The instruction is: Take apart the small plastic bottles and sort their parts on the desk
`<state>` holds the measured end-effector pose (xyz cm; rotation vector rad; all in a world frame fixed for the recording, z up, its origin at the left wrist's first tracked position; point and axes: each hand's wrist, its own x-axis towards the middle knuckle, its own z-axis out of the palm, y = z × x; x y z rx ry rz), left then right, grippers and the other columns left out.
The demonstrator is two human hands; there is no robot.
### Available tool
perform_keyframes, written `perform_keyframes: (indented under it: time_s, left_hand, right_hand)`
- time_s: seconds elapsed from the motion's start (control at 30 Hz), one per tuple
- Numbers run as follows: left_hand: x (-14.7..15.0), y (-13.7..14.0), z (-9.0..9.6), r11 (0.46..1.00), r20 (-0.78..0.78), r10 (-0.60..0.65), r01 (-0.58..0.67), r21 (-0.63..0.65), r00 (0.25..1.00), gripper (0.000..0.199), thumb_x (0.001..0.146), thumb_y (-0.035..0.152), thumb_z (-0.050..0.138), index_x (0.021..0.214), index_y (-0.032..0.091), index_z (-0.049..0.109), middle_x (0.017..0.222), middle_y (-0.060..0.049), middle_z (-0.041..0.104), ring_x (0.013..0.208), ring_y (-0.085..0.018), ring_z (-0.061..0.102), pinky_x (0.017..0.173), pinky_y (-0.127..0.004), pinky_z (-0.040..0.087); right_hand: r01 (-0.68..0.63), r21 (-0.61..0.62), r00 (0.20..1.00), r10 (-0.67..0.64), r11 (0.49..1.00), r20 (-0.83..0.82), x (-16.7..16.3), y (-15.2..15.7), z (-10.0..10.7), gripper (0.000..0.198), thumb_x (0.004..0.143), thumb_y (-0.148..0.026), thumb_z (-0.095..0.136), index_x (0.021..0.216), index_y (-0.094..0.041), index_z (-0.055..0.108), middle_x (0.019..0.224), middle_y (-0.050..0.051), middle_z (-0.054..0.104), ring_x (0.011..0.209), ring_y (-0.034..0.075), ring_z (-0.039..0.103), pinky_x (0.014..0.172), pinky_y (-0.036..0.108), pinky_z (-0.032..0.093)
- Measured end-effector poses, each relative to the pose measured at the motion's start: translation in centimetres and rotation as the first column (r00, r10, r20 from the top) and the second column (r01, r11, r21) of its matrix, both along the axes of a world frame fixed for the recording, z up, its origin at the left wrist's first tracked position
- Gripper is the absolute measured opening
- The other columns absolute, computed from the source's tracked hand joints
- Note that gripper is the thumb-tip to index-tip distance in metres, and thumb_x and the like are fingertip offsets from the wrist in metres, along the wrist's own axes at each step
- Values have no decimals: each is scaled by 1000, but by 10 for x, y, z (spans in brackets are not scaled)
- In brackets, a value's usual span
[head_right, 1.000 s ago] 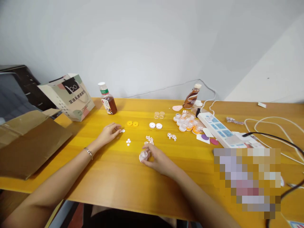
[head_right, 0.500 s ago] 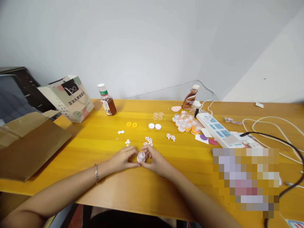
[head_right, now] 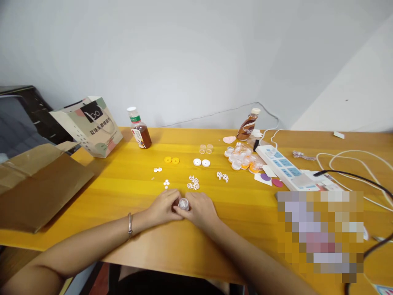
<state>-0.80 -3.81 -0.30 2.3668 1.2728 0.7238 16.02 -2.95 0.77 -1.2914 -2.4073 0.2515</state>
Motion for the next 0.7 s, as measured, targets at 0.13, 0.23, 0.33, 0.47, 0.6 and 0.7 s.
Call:
perform_keyframes:
  time_s: [0.13,0.23,0.33,0.47,0.6,0.7]
  left_hand:
    - [1,-1,5,1000,13,-18,18,-23,1000,31,69,38,63,68,18,39,68,2,49,63,-12,44,58,-23,31]
    - [1,0,6,995,59,-30,35,-93,998,28,69,34,63,68,18,40,68,3,47,61,-11,43,55,-21,30]
    - [1,0,4,989,91,-23,36,-143,996,26,67,30,64,69,17,41,68,3,47,61,-10,42,54,-20,29]
    - [1,1,3,985,113,-26,45,-166,993,27,65,29,66,68,17,41,68,4,46,61,-9,41,54,-19,29]
    - [0,2,4,986,93,-81,94,-136,992,28,64,29,66,67,17,42,68,3,46,61,-10,41,55,-20,29]
    - [-1,3,4,984,77,-119,128,-125,990,28,64,31,68,70,16,45,69,3,47,64,-11,44,57,-21,31]
  right_hand:
    - [-52,-33,998,53,998,44,-2,1,4,30,78,-41,53,59,-19,44,59,-1,54,51,12,45,51,24,27]
    - [-82,-65,995,86,994,56,-2,3,4,27,78,-39,53,61,-19,47,61,1,57,54,13,47,51,23,28]
    - [-101,-87,991,108,991,75,-2,6,3,25,78,-39,53,63,-19,50,63,2,58,56,14,49,51,24,28]
    - [-192,-118,979,198,974,45,0,10,4,20,79,-35,52,69,-18,52,67,3,59,60,14,50,55,24,32]
    - [-319,-108,947,322,942,14,4,9,12,10,76,-25,53,70,-17,49,70,3,57,62,14,49,57,25,34]
    - [-385,-126,923,381,914,-58,9,6,20,10,70,-20,55,74,-18,47,75,2,56,66,14,49,59,25,36]
